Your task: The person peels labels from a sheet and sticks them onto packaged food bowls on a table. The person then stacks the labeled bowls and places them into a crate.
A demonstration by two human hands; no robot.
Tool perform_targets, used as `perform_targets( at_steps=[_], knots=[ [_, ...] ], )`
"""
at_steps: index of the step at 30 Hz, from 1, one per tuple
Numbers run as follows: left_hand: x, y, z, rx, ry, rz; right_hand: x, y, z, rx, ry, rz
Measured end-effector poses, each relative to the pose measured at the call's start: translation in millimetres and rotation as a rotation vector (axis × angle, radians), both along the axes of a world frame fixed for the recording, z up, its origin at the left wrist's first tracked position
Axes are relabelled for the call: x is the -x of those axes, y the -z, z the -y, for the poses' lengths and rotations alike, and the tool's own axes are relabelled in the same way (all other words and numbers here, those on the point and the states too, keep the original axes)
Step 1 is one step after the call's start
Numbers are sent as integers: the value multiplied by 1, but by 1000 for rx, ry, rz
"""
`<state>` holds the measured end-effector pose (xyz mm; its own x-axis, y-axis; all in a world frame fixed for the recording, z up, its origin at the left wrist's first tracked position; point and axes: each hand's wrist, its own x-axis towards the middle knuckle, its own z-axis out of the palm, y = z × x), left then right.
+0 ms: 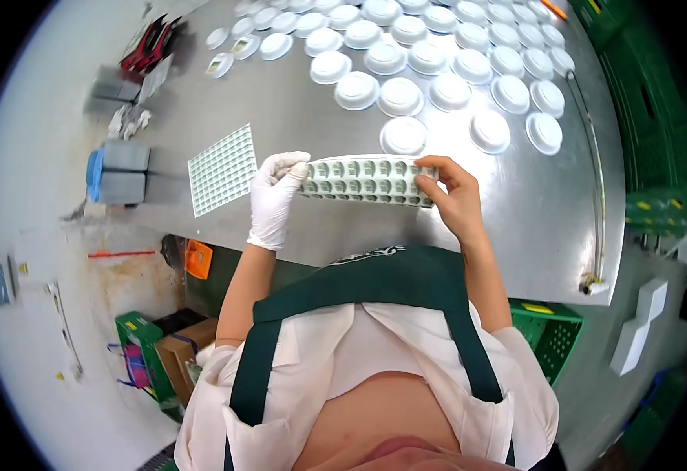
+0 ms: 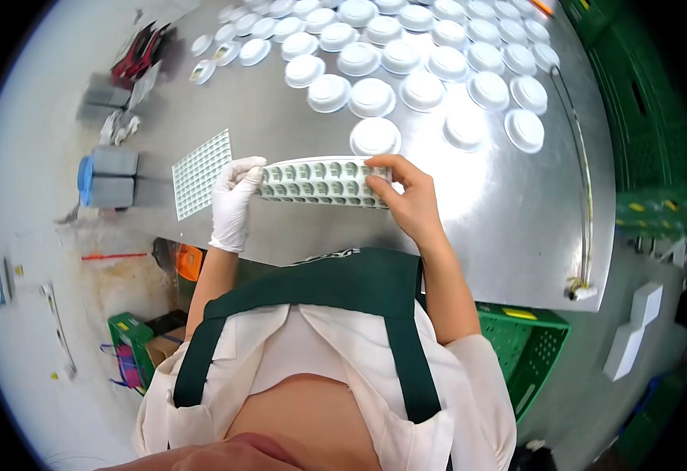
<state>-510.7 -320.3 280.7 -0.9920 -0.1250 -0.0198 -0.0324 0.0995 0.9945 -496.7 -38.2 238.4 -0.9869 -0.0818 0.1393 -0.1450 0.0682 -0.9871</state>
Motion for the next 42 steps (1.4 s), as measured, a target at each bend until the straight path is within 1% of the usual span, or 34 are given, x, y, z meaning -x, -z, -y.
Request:
perform_targets(
  at_steps=[1,2,3,5,6,8,10,11,12,14,16,18,20,24,26,27,29,30,32,33,34,35,36,38,39,40,42],
  knots=[
    [-2,3,1,-82,-17,-11,-1,-3,2,112,-7,89],
    [-4,4,5,-92,-39,-17,-3,-6,6,221,-8,182],
    [-7,5,9,-118,-4,-10,-4,-14,8,238,-13,234],
    [-14,6,18,-157,52,-5,-6,-20,12,217,-18,253],
    [-18,8,25,-162,42,-3,-9,-22,14,203,-8,269],
    [-20,15,32,-118,44,0,-11,-26,16,150,-3,255],
    [-22,13,33,-133,54,-11,-17,-31,21,20,18,218],
    [-22,14,33,-116,22,-66,-18,-32,22,-67,50,241],
    [-23,14,33,-99,-9,-122,-19,-31,24,-65,62,193],
    [-26,10,31,-83,-15,-135,-20,-31,27,32,60,223],
    [-28,9,32,-85,-55,-215,-20,-31,28,25,63,204],
    [-31,9,30,-76,-64,-205,-21,-33,28,22,54,182],
    [-30,10,24,-105,-138,-238,-21,-39,29,78,23,253],
    [-24,5,14,-168,-188,-270,-20,-40,32,140,29,277],
    [-17,8,23,57,-130,-381,-18,-34,33,158,34,265],
    [-16,5,22,62,-136,-385,-17,-34,32,162,27,261],
    [-17,-3,17,-178,-70,-292,-16,-33,29,45,19,261],
    [-18,-5,19,-175,-72,-296,-13,-32,24,47,16,258],
    [-20,-9,24,-166,-131,-94,-3,-27,11,-160,-73,195],
    [-21,-11,26,-164,-129,-91,2,-35,3,-360,-37,114],
    [-20,-15,27,-103,-119,-53,6,-46,-1,-449,12,90],
    [-19,-17,28,-42,-109,-15,10,-59,-3,-409,-18,5],
    [-17,-17,28,-41,-105,-13,12,-71,-3,-369,-47,-80],
    [-14,-16,27,-22,-46,-38,15,-89,11,-535,-159,-252],
    [-14,-16,27,-20,-42,-37,20,-91,19,-626,-263,-332],
    [-14,-17,26,-24,-29,-36,27,-83,26,-671,-291,-510],
    [-13,-21,23,-27,-19,-41,34,-80,33,-808,-388,-564]
  ],
)
